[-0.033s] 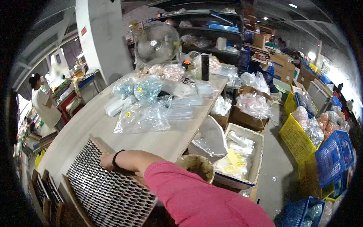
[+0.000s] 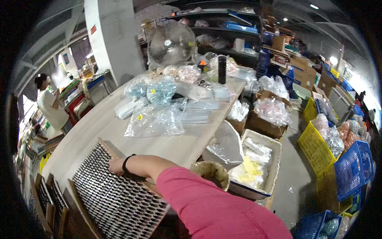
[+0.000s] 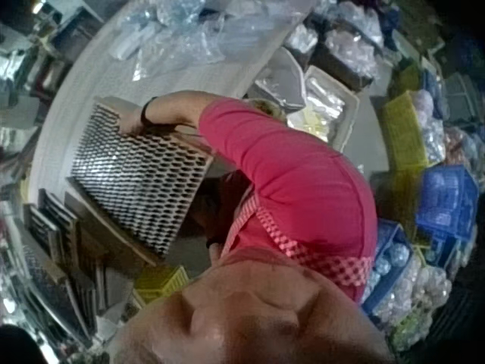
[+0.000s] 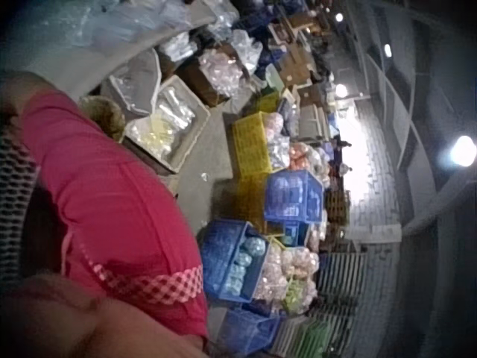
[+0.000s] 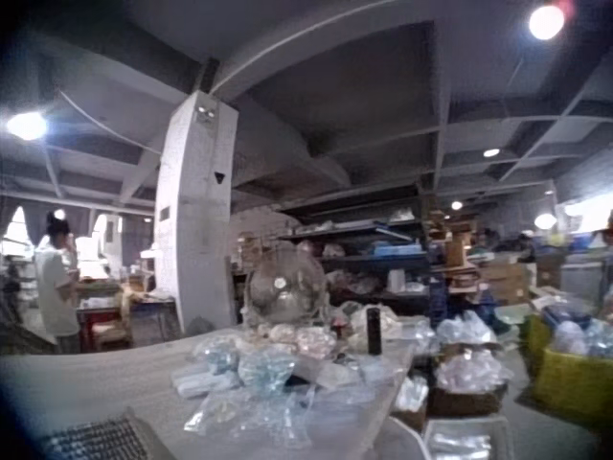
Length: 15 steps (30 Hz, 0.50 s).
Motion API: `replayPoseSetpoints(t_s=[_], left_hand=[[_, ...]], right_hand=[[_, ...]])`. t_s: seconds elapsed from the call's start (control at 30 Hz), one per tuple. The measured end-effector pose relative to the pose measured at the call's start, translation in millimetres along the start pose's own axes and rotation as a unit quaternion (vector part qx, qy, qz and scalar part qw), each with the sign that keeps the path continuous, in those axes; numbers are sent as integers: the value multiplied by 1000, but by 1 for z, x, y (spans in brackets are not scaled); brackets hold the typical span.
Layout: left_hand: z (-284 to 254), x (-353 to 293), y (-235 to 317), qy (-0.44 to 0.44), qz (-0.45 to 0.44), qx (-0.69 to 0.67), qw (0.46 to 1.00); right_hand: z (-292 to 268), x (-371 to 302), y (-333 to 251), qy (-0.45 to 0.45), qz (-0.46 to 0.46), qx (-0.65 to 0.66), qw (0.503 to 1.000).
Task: Sorting small black plastic components on a grid-patterned wooden sorting tray.
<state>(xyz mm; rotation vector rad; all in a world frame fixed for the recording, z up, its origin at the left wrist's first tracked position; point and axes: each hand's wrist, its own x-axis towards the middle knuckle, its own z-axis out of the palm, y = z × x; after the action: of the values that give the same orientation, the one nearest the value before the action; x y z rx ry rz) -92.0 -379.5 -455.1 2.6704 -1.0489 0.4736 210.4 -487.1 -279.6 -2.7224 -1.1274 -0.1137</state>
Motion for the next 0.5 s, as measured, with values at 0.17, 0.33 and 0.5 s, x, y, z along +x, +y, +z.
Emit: replayPoseSetpoints(t_s=[0.17,0.33,0.5], left_hand=[[-54,-94,-11,-27,-208,91,973],[-102,-66,4,-37,-220,-80,972],[-79,-63,5,-73,-230,-130,962]], right_hand=[[-3,21,-33,-15,-98,-187,977],[-19,8,-33,-45,99,333,937],[-27,-21,9,-10,-13,15,1000]])
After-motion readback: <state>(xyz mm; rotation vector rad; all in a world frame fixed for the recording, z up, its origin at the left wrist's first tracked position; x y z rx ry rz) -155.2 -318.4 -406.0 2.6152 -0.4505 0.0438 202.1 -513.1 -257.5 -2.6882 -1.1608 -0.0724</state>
